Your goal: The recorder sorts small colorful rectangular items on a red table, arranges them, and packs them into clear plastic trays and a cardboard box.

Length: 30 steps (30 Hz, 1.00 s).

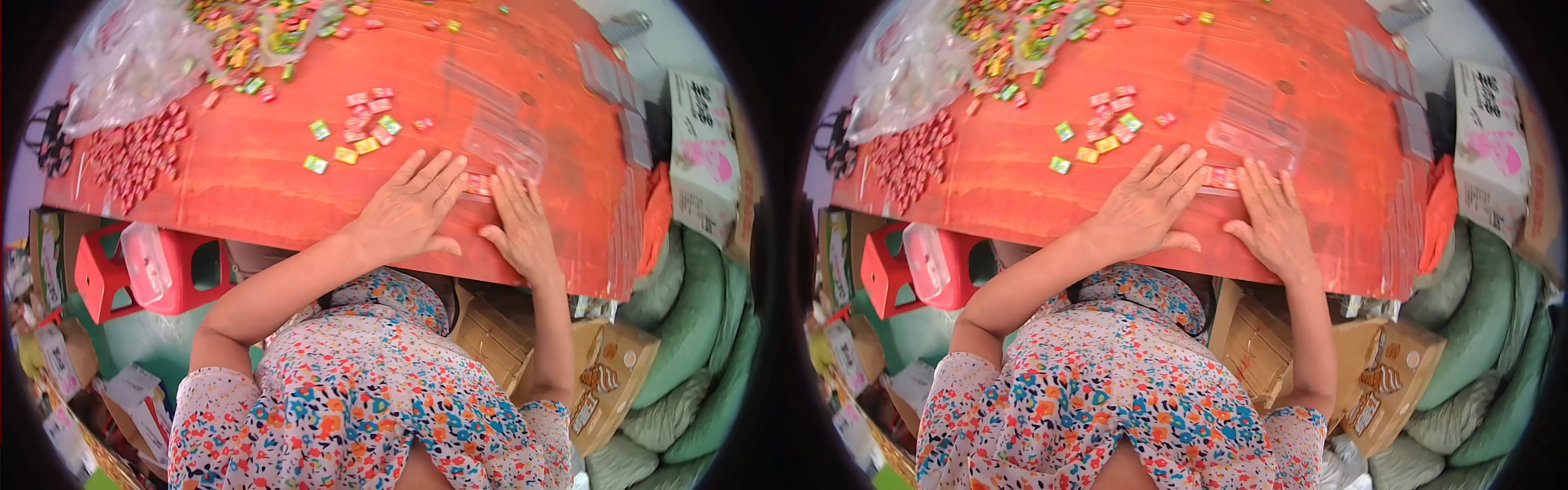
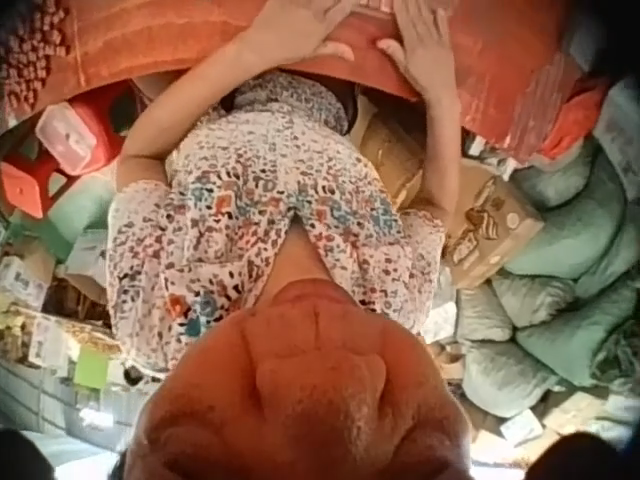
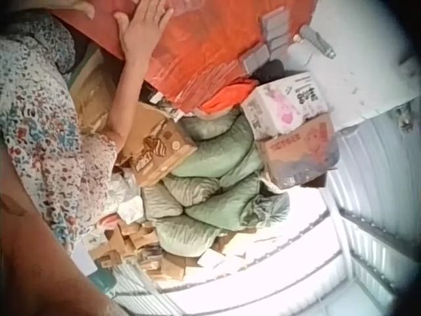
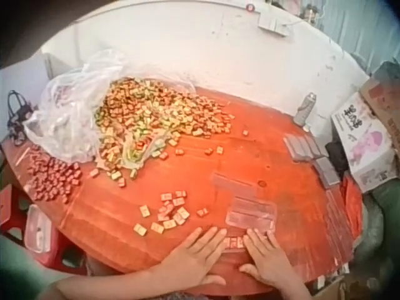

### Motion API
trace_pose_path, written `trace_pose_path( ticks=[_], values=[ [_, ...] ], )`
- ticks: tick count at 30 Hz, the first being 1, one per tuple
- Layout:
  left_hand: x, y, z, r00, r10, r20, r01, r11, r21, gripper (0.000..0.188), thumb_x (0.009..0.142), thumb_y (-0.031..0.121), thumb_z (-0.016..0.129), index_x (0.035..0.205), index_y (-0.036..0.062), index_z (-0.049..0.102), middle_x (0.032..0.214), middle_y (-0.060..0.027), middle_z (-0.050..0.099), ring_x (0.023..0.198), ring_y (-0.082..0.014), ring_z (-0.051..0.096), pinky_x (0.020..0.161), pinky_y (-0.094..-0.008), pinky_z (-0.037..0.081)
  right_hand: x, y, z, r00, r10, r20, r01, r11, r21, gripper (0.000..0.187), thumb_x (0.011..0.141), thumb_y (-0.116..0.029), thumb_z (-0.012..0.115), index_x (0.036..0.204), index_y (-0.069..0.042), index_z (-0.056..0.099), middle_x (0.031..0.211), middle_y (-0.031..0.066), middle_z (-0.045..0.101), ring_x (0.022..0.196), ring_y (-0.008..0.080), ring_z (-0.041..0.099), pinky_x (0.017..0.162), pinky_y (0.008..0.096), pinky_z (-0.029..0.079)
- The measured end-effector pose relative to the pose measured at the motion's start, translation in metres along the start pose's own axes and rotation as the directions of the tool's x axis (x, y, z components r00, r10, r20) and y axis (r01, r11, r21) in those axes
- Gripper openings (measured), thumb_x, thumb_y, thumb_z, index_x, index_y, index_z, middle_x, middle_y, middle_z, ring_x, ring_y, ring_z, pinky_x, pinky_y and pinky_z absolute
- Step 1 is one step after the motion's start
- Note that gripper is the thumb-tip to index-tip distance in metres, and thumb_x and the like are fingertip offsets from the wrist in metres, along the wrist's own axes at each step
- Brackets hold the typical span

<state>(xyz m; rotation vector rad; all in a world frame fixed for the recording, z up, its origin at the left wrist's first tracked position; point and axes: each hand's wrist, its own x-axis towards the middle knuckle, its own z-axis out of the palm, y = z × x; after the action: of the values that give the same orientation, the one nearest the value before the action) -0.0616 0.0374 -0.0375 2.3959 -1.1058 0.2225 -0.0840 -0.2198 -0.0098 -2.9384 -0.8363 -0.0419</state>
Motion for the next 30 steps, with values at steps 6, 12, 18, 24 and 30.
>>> trace_pose_path(
  ticks=[6, 12, 18, 24, 30],
  values=[
    [-0.047, -0.04, -0.048, 0.954, -0.217, -0.209, 0.262, 0.94, 0.218, 0.056, 0.087, 0.033, 0.069, 0.132, 0.0004, 0.055, 0.143, -0.0175, 0.049, 0.136, -0.0362, 0.042, 0.114, -0.0487, 0.033, 0.039, -0.027, -0.013, 0.974, 0.05, -0.219, 0.0, 0.975, 0.221, 0.053, 0.088, -0.026, 0.07, 0.134, -0.002, 0.056, 0.142, 0.0165, 0.053, 0.131, 0.0338, 0.05, 0.11, 0.0467, 0.039],
    [-0.068, -0.06, -0.076, 0.875, -0.405, -0.267, 0.437, 0.897, 0.07, 0.035, 0.084, 0.017, 0.073, 0.113, 0.0023, 0.062, 0.106, -0.0137, 0.061, 0.095, -0.0329, 0.059, 0.083, -0.0423, 0.05, 0.117, -0.073, 0.001, 0.933, -0.105, -0.344, 0.202, 0.944, 0.26, 0.031, 0.083, -0.01, 0.071, 0.114, -0.005, 0.066, 0.116, 0.0105, 0.064, 0.103, 0.0303, 0.062, 0.085, 0.0416, 0.049],
    [-0.071, -0.061, -0.065, 0.878, -0.413, -0.243, 0.442, 0.894, 0.077, 0.032, 0.081, 0.017, 0.075, 0.107, 0.002, 0.064, 0.098, -0.0117, 0.061, 0.09, -0.0315, 0.059, 0.077, -0.0411, 0.05, 0.14, -0.092, 0.012, 0.926, -0.205, -0.318, 0.26, 0.955, 0.142, 0.027, 0.08, -0.006, 0.069, 0.107, -0.005, 0.068, 0.102, 0.0079, 0.064, 0.092, 0.0272, 0.062, 0.079, 0.0404, 0.049],
    [-0.074, -0.049, -0.059, 0.908, -0.337, -0.248, 0.337, 0.94, -0.045, 0.036, 0.082, 0.016, 0.075, 0.112, 0.0022, 0.063, 0.104, -0.0133, 0.06, 0.092, -0.0333, 0.06, 0.079, -0.0421, 0.052, 0.119, -0.097, 0.01, 0.942, -0.162, -0.294, 0.239, 0.939, 0.248, 0.026, 0.081, -0.005, 0.068, 0.106, -0.004, 0.068, 0.1, 0.0099, 0.064, 0.09, 0.0283, 0.062, 0.079, 0.0401, 0.051],
    [-0.053, -0.041, -0.061, 0.823, -0.465, -0.327, 0.481, 0.876, -0.035, 0.041, 0.076, 0.021, 0.077, 0.109, 0.0022, 0.061, 0.1, -0.0112, 0.056, 0.091, -0.0305, 0.059, 0.076, -0.0408, 0.053, 0.139, -0.054, -0.004, 0.937, -0.135, -0.322, 0.162, 0.985, 0.059, 0.027, 0.083, -0.003, 0.061, 0.109, -0.006, 0.067, 0.103, 0.0088, 0.065, 0.098, 0.0281, 0.06, 0.084, 0.0403, 0.048]
  ],
)
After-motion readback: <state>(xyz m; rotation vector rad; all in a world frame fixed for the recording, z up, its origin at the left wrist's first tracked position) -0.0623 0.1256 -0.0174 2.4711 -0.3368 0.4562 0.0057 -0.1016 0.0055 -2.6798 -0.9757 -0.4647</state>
